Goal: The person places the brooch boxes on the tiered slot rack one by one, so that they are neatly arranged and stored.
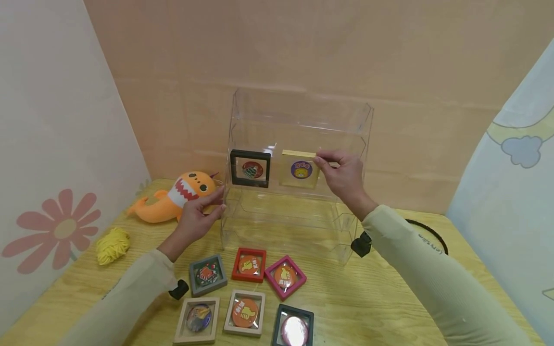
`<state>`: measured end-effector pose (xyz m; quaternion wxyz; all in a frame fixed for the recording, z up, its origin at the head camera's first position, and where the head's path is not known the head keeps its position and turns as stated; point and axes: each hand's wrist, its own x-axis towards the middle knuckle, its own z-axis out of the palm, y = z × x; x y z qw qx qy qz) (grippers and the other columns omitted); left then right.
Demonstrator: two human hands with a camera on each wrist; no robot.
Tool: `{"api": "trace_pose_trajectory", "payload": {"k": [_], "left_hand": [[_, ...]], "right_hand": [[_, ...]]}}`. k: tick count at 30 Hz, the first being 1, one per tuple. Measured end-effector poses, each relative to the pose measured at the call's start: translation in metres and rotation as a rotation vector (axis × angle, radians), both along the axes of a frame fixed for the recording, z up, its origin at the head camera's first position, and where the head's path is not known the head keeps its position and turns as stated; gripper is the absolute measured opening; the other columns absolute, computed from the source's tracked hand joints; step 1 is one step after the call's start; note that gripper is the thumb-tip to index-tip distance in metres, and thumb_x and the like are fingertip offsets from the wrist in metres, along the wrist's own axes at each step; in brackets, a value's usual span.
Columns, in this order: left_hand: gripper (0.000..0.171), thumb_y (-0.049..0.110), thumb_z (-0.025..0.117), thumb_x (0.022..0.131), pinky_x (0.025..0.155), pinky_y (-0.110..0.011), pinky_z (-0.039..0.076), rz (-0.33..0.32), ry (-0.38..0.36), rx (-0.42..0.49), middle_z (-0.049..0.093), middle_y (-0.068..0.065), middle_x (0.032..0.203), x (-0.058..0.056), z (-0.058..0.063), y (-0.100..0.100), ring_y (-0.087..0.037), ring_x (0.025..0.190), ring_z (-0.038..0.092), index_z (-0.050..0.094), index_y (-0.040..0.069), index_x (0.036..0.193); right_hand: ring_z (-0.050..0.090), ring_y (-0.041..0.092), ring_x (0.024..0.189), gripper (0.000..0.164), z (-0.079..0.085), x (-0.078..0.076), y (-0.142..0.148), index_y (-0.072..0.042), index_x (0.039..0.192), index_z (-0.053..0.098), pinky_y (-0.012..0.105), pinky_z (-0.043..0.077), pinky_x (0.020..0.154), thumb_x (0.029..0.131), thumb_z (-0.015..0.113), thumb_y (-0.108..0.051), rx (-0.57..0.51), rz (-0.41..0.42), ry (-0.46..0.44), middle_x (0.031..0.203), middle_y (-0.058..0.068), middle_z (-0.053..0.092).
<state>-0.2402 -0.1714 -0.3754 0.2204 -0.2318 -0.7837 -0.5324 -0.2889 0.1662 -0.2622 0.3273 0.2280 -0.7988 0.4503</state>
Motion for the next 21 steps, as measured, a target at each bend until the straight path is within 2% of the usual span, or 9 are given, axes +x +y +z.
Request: {"api": "trace_pose_trajectory", "payload": {"k": [9, 17, 21], "left_hand": [[0.044, -0.002, 0.064, 0.088, 0.062, -0.024, 0.057, -0.001, 0.005, 0.012, 0.059, -0.014, 0.123, 0.001, 0.002, 0.002, -0.024, 0.098, 0.063, 0.056, 0.003, 0.131], [0.043, -0.01, 0.062, 0.087, 0.062, -0.022, 0.056, 0.007, 0.006, -0.017, 0.059, -0.025, 0.118, 0.02, 0.023, 0.011, -0.034, 0.096, 0.062, 0.052, -0.009, 0.129], [0.044, -0.008, 0.062, 0.087, 0.063, -0.022, 0.056, 0.009, -0.002, -0.016, 0.061, -0.022, 0.117, 0.011, 0.012, 0.007, -0.033, 0.097, 0.062, 0.053, -0.004, 0.13]], "right_hand": [[0.066, 0.02, 0.084, 0.013, -0.002, 0.001, -0.003, 0.001, 0.091, 0.074, 0.014, 0.053, 0.066, 0.084, 0.073, -0.011, 0.011, 0.011, -0.02, 0.092, 0.01, 0.071], [0.065, 0.02, 0.085, 0.015, -0.005, 0.0, -0.003, 0.0, 0.092, 0.074, 0.014, 0.053, 0.067, 0.085, 0.073, -0.013, 0.024, 0.014, -0.027, 0.094, 0.01, 0.071], [0.065, 0.02, 0.084, 0.015, -0.006, 0.0, -0.005, 0.0, 0.092, 0.074, 0.014, 0.053, 0.067, 0.085, 0.073, -0.013, 0.021, 0.018, -0.024, 0.094, 0.01, 0.07]]}}
